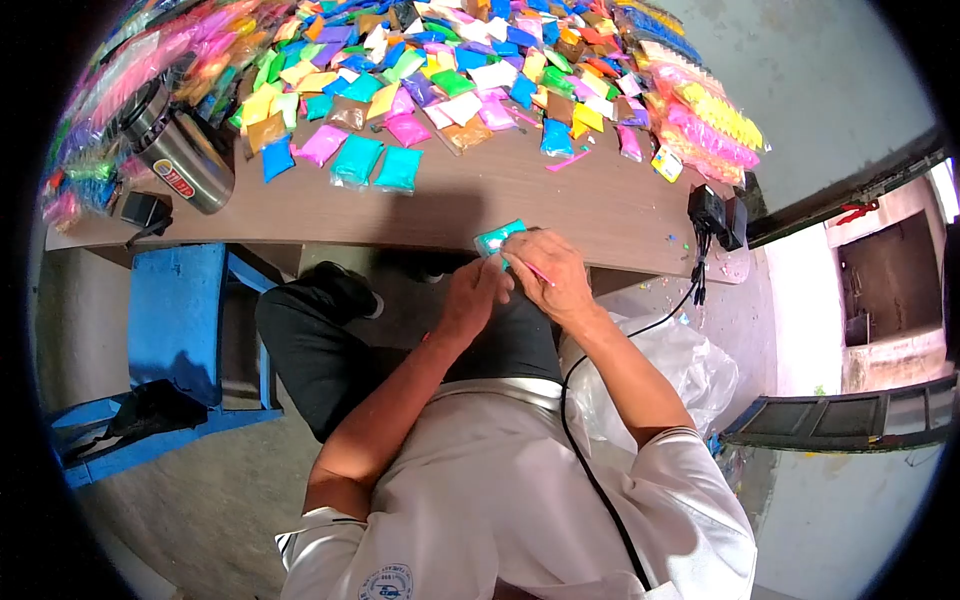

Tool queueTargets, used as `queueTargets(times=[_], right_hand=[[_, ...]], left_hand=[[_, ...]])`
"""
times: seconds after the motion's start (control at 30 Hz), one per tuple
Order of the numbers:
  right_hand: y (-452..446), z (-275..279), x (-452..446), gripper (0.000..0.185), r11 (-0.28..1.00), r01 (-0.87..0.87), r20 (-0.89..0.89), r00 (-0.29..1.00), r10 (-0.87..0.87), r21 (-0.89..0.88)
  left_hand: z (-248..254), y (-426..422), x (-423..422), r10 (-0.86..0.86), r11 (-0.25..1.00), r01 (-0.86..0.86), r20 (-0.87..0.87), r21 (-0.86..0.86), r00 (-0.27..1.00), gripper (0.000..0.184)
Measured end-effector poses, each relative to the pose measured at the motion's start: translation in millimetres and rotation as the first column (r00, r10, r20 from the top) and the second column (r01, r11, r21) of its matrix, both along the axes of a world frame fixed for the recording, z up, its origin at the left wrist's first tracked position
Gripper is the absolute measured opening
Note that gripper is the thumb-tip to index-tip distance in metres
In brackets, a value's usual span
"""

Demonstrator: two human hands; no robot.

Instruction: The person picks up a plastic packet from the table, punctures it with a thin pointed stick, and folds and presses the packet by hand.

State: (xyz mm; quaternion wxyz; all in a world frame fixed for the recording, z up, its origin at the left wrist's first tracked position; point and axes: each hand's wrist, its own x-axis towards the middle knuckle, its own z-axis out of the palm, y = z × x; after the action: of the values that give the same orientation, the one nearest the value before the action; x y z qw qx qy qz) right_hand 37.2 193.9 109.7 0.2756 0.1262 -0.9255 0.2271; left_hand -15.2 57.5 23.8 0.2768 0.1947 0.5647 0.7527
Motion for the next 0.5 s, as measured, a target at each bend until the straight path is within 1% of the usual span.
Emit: queueTargets(times=[0.07,0.1,0.17,0.2,0.23,0.27,0.3,0.37,0.5], right_hand=[[-1,-9,-7,0.007,0.994,0.099,-0.079,0.992,-0.102,-0.037],[0,-13,-10,0.007,0.994,0.098,-0.079,0.992,-0.101,-0.037],[4,-18,-16,0.008,0.956,0.21,0.022,0.977,-0.21,-0.205],[3,-14,-16,0.008,0.957,0.208,0.019,0.978,-0.208,-0.203],[1,-8,-13,0.007,0.948,0.202,0.034,0.979,-0.2,-0.248],[0,-6,-10,0.006,0.935,0.197,0.051,0.98,-0.191,-0.295],[2,-6,-8,0.006,0.935,0.196,0.052,0.981,-0.189,-0.295],[6,-6,-4,0.006,0.997,-0.004,-0.041,0.999,0.001,-0.078],[-1,-5,-6,0.006,1.0,0.026,-0.059,0.998,-0.027,-0.014]], left_hand=[[-1,0,0,-0.005,1.0,0.005,0.001,-0.023,1.0,0.042],[0,0,1,0.008,1.0,-0.008,-0.012,0.012,1.0,0.042],[4,0,1,0.022,0.998,-0.021,-0.027,0.051,0.999,0.043],[4,0,1,0.011,1.0,-0.011,-0.032,0.0,0.999,0.043],[3,-1,1,0.0,0.999,-0.002,-0.034,-0.052,0.999,0.044],[2,-1,0,0.002,0.999,-0.003,-0.034,-0.052,0.999,0.044],[0,-2,0,0.006,0.999,-0.008,-0.04,-0.039,0.999,0.044],[-2,-2,0,0.015,1.0,-0.016,-0.045,-0.023,0.999,0.044],[-3,1,0,0.02,0.999,-0.019,-0.015,0.034,1.0,0.045]])
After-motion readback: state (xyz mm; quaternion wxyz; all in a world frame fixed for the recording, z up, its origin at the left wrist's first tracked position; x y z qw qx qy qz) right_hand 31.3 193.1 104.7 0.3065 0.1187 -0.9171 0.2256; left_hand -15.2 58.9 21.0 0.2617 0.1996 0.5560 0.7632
